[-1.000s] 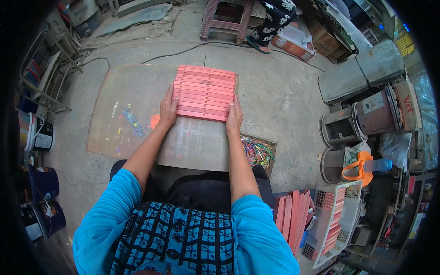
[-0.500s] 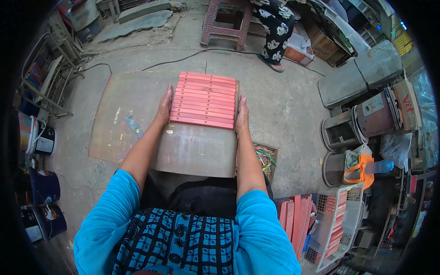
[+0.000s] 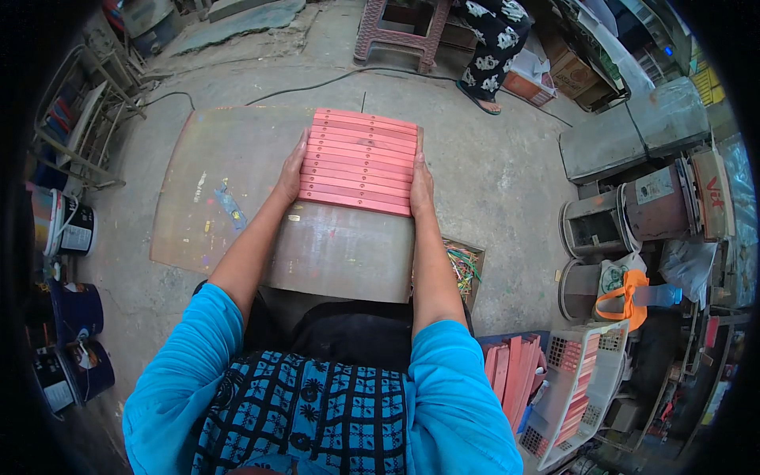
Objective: The person assembles red wooden slats on a table. They align the slats in rows, apply adhesive from a small tube, and stack the completed panels into a basket.
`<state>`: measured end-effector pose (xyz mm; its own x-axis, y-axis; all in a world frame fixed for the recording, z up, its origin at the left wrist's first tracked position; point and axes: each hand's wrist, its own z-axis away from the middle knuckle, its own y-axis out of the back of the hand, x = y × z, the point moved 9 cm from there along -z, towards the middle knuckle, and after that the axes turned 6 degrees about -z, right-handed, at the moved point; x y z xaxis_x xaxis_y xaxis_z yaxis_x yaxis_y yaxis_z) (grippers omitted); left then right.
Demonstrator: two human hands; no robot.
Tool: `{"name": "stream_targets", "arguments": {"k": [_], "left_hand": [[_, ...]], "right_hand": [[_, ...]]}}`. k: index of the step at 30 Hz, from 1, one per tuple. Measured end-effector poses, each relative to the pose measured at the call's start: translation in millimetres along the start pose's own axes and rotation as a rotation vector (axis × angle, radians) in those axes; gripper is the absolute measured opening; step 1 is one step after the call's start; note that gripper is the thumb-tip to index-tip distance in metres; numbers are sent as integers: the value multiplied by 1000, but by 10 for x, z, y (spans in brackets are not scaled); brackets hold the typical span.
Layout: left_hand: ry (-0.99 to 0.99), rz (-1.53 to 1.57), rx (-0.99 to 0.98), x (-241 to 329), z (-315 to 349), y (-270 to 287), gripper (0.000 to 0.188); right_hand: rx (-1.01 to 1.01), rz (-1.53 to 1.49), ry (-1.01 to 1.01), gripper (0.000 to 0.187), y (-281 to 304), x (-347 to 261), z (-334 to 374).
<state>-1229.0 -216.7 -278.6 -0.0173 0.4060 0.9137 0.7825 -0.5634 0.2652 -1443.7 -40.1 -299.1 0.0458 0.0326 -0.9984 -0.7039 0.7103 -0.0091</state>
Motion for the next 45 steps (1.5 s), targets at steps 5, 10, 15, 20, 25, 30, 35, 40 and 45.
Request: {"name": "stream_targets", "arguments": {"k": [5, 10, 15, 20, 25, 30, 35, 40, 45], "left_hand": [[26, -79, -46, 93, 148, 100, 62], [-104, -397, -183, 397, 545, 100, 78], [-115, -668, -238, 403, 761, 44, 81], [-131, -690, -177, 347, 733, 51, 73], [-10, -622, -152, 242, 690, -42, 70], [-185, -484, -94, 112, 782, 159, 81], [-208, -523, -74, 565, 857, 42, 81], [-282, -768, 138, 420, 890, 224, 73], [-216, -870, 197, 347, 1104, 296, 69]], "right_hand": [[-88, -142, 103, 65, -53, -256, 360], [-189, 149, 85, 70, 88, -6, 787], [-124, 309, 153, 72, 14, -48, 840], [-90, 344, 167, 72, -11, -101, 876], [-72, 439, 181, 72, 252, -222, 930], [212, 461, 433, 72, 899, -999, 1266], [621, 559, 509, 63, 2539, -1758, 2499], [1355, 780, 336, 50, 4776, -1753, 4391], [1485, 953, -474, 69, 6415, -1081, 5923]]}}
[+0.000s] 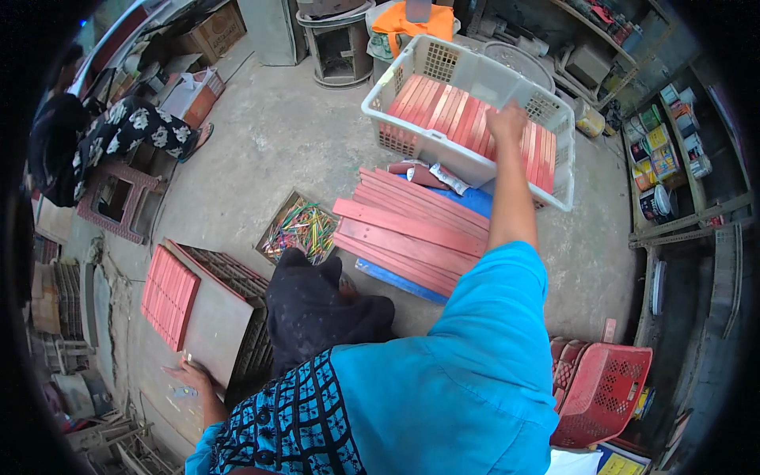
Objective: The person assembles red wooden slats on a table. They align the slats in rows, apply adhesive from a small tube, and stack the completed panels into a basket.
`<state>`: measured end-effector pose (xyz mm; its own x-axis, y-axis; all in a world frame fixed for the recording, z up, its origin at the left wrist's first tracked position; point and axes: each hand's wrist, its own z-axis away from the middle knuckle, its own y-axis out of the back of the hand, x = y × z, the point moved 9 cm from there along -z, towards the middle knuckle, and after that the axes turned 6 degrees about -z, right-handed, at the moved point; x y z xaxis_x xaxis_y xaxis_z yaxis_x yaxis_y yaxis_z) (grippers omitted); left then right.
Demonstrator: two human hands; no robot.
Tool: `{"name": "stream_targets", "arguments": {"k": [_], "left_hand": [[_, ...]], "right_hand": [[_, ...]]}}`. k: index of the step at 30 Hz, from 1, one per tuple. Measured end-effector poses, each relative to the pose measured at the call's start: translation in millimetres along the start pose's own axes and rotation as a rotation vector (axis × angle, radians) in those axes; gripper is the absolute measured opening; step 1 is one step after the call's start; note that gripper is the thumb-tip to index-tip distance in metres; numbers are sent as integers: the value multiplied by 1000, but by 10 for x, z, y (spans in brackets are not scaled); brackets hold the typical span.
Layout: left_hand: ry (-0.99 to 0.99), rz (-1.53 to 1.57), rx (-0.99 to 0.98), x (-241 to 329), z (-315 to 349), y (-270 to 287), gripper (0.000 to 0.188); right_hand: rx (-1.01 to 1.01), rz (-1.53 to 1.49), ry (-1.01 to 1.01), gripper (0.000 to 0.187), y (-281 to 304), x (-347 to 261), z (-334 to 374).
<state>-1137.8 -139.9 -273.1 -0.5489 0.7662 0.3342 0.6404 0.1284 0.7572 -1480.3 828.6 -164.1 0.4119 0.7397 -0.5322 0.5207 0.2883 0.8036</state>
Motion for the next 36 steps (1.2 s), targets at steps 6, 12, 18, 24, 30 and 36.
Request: {"name": "stream_targets", "arguments": {"k": [6, 12, 18, 24, 30, 36], "left_hand": [[-1, -146, -75, 77, 419, 165, 67], [39, -177, -176, 263, 530, 10, 77], [35, -113, -150, 530, 550, 302, 76], [58, -176, -142, 655, 540, 347, 74], [103, -204, -136, 529, 676, 224, 72], [121, -244, -148, 583, 646, 199, 71]], "right_hand": [[-180, 305, -126, 96, -311, 756, -462], [-333, 280, -86, 98, -483, 1220, -769], [-353, 315, -257, 95, -464, 930, -543], [-328, 441, -250, 86, -351, 646, -456], [-354, 316, -55, 81, -401, 350, -465], [-289, 370, 1, 88, -586, -117, -244]]}}
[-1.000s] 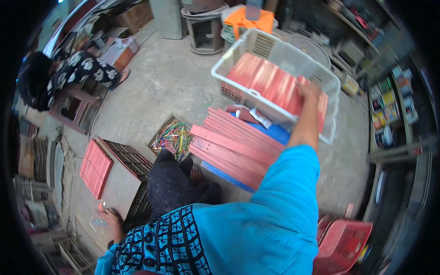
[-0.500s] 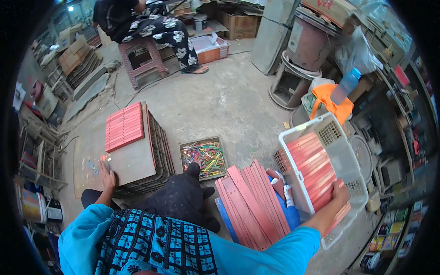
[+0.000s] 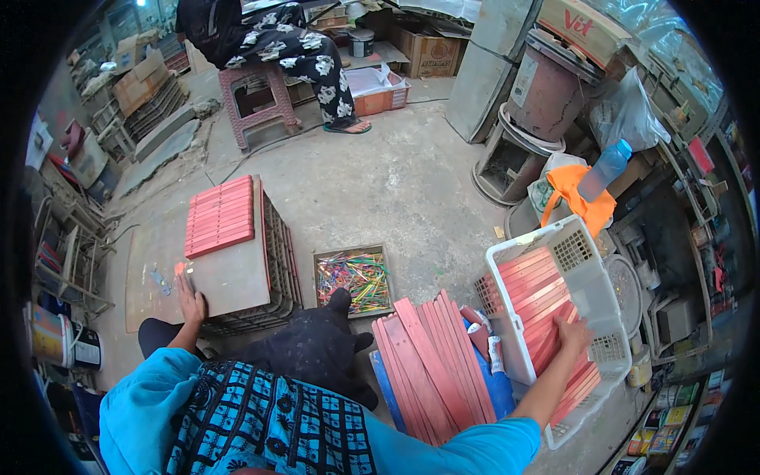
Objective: The person assembles red wooden slats on a table. They align the slats in rows, apply adhesive from a small tube, and stack the completed panels into a basket.
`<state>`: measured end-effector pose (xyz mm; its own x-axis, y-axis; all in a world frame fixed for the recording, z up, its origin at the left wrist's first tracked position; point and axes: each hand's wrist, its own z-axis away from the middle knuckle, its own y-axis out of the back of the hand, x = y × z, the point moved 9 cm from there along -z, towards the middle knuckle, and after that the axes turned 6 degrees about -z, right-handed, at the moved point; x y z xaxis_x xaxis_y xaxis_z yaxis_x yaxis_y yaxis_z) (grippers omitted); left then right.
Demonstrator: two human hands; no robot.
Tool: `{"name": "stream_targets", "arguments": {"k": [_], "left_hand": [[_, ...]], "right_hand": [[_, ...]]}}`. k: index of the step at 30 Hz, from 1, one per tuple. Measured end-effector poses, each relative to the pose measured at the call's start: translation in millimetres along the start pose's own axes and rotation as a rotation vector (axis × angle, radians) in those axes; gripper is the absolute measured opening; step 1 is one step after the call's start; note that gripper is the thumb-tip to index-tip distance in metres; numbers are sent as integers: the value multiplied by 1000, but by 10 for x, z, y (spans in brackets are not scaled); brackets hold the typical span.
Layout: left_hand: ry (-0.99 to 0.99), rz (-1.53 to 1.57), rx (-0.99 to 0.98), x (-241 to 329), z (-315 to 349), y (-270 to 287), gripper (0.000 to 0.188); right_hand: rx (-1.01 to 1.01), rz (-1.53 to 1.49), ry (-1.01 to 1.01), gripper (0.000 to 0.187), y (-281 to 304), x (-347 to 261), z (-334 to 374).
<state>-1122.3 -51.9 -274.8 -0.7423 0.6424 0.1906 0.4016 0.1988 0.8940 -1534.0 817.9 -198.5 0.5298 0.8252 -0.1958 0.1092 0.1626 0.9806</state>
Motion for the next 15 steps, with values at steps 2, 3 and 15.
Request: {"name": "stream_targets", "arguments": {"k": [2, 3, 15], "left_hand": [[9, 11, -2, -3, -18, 7, 71], [-1, 3, 5, -13, -41, 17, 71], [62, 195, 54, -111, -34, 197, 75]], "right_hand": [[1, 43, -52, 90, 31, 57, 25], [-28, -72, -49, 92, -38, 177, 46], [228, -243, 67, 88, 608, 135, 99]]}}
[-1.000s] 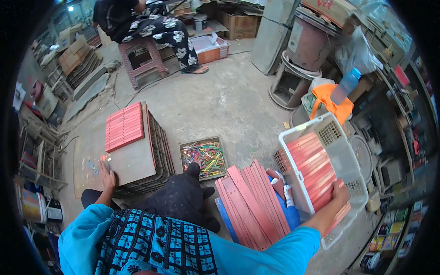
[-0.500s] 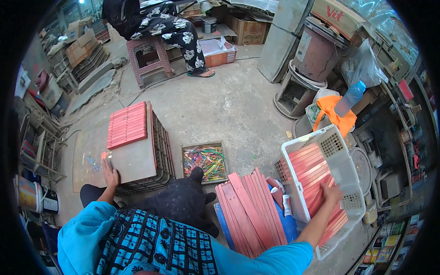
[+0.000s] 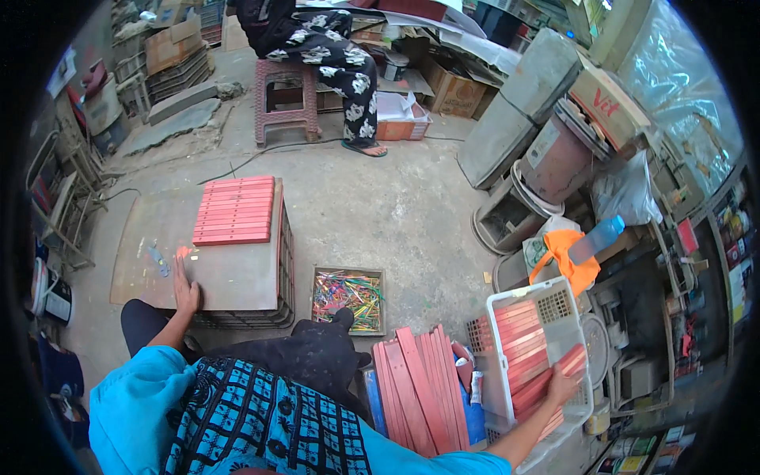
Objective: The person assembles red wooden slats on a table. They align the slats in rows, apply adhesive from a small tube, and stack the completed panels into a basket.
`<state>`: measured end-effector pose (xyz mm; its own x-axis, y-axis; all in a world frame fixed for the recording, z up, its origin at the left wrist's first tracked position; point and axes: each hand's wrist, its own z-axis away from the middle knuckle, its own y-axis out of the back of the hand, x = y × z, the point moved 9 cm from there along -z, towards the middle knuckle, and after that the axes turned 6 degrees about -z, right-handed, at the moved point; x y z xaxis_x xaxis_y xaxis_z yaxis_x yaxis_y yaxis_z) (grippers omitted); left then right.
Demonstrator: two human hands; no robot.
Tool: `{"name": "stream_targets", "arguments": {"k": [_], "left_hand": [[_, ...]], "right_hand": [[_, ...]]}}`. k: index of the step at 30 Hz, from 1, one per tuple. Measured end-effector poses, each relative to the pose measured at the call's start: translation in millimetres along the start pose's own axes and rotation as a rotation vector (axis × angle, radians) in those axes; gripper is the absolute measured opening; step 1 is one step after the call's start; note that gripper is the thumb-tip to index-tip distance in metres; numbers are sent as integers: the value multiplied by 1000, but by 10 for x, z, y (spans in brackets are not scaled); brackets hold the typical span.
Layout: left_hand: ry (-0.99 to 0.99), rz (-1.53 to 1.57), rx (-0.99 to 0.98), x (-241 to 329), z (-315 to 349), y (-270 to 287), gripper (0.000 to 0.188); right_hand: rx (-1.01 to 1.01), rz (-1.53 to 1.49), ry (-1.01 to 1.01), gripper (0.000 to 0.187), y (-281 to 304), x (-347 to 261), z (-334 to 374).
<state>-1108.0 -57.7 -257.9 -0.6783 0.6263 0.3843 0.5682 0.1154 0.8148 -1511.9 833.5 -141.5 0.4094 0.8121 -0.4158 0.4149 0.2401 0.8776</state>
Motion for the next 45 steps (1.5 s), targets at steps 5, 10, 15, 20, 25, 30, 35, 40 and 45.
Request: {"name": "stream_targets", "arguments": {"k": [5, 10, 15, 20, 25, 30, 35, 40, 45], "left_hand": [[23, 170, 35, 247, -81, 342, 75], [82, 847, -63, 816, -142, 269, 62], [86, 1649, -1164, 1809, 169, -134, 57], [369, 2424, -1933, 1936, 600, 564, 77], [481, 2560, -1254, 1523, 179, 1013, 84], [216, 2747, -1071, 1070, -151, 1484, 85], [523, 2573, -562, 330, -188, 1051, 80], [484, 2397, -511, 83, -215, 827, 67], [648, 2262, -541, 290, -4, 389, 44]], "right_hand": [[423, -377, 531, 79, 1234, -1230, 270], [-348, -1587, 651, 70, 1262, -2704, 1403], [-1271, -2071, 446, 85, 481, -4312, 3583], [-2101, -1976, 242, 95, 123, -5290, 5772], [-2478, -1836, 120, 94, -241, -5567, 6844], [-2512, -1765, -169, 90, -209, -5789, 7537], [-2559, -1506, -33, 85, -274, -5942, 7868], [-1794, -1158, 788, 80, -443, -5909, 7538], [-1341, -647, 1411, 106, -247, -5620, 7587]]}}
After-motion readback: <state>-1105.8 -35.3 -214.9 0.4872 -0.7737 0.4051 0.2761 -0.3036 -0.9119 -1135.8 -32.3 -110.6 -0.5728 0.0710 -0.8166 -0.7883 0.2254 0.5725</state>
